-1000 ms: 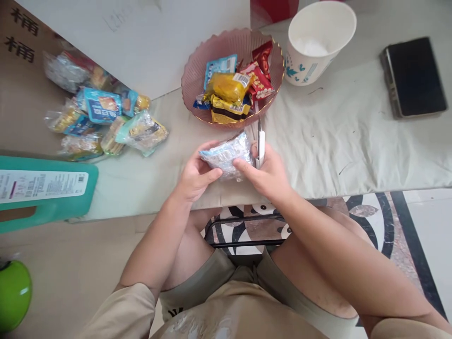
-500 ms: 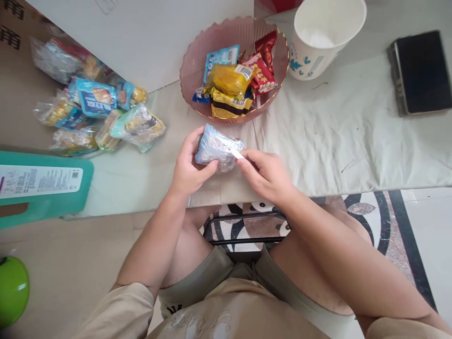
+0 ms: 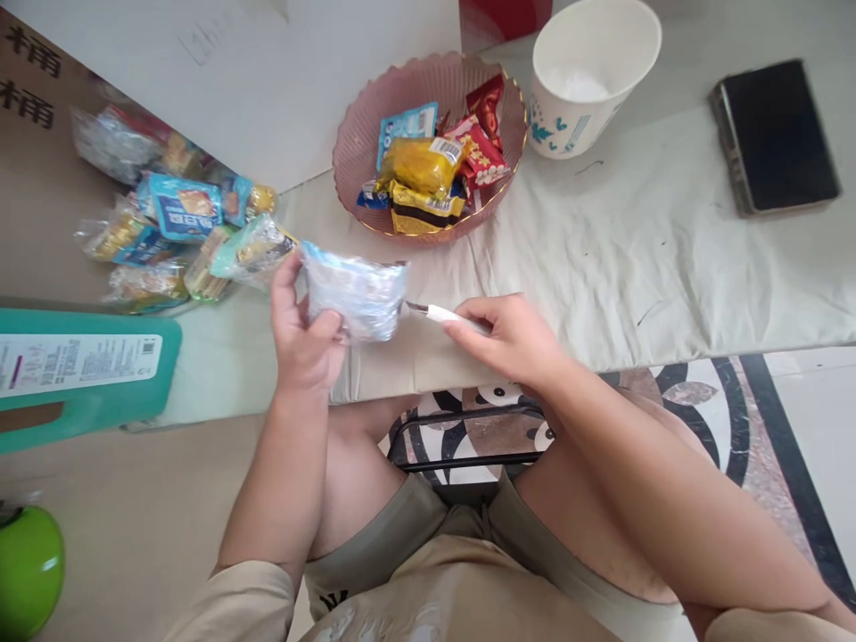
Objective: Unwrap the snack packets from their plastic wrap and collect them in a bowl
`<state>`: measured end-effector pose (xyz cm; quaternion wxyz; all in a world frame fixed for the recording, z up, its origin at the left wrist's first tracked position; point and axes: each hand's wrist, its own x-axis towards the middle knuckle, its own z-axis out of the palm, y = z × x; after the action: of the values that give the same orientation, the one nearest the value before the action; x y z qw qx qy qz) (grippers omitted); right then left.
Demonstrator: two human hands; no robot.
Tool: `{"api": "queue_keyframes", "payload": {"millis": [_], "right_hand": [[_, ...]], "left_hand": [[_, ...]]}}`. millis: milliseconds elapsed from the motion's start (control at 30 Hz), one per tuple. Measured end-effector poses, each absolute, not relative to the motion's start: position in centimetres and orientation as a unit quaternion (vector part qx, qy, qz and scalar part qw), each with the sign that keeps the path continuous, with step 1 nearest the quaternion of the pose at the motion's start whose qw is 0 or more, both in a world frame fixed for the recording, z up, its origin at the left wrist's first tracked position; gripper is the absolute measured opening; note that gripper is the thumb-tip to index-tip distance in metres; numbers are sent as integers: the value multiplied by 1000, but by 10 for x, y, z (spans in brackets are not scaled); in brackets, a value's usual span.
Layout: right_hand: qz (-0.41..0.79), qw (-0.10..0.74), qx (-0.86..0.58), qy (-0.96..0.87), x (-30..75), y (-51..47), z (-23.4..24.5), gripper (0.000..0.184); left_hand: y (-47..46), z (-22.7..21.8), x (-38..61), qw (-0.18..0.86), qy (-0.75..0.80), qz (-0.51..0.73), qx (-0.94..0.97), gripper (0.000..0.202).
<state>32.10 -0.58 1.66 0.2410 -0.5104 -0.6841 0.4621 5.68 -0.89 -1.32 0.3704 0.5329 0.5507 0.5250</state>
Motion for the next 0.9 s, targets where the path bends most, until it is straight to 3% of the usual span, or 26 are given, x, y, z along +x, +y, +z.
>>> {"api": "queue_keyframes", "payload": {"millis": [167,300,400,500,667,767,900], "right_hand": [[256,303,-572,-718,342,8,-7,15],[164,277,-609,-725,360,15,-18,33],[155,277,-628,-711,374,18,-18,38],[149,312,-653,-674,378,18,-13,35],[228,368,-559,-707,342,7,-8,19],[261,355,-468,-766,313,1,-12,26],[287,354,-409,-791,295,-2,-19,48]], "left_hand": [[-14,-15,60,403,565,481,536,69],[-18,-16,65,279,603,415,621,59],[-17,-14,65,179,578,429,671,64],[-16,-12,70,171,536,402,723,62],[-16,-6,78,184,594,402,672,26],[-17,-4,81,218,602,401,655,13],[-17,-3,86,299,590,454,597,21]]}}
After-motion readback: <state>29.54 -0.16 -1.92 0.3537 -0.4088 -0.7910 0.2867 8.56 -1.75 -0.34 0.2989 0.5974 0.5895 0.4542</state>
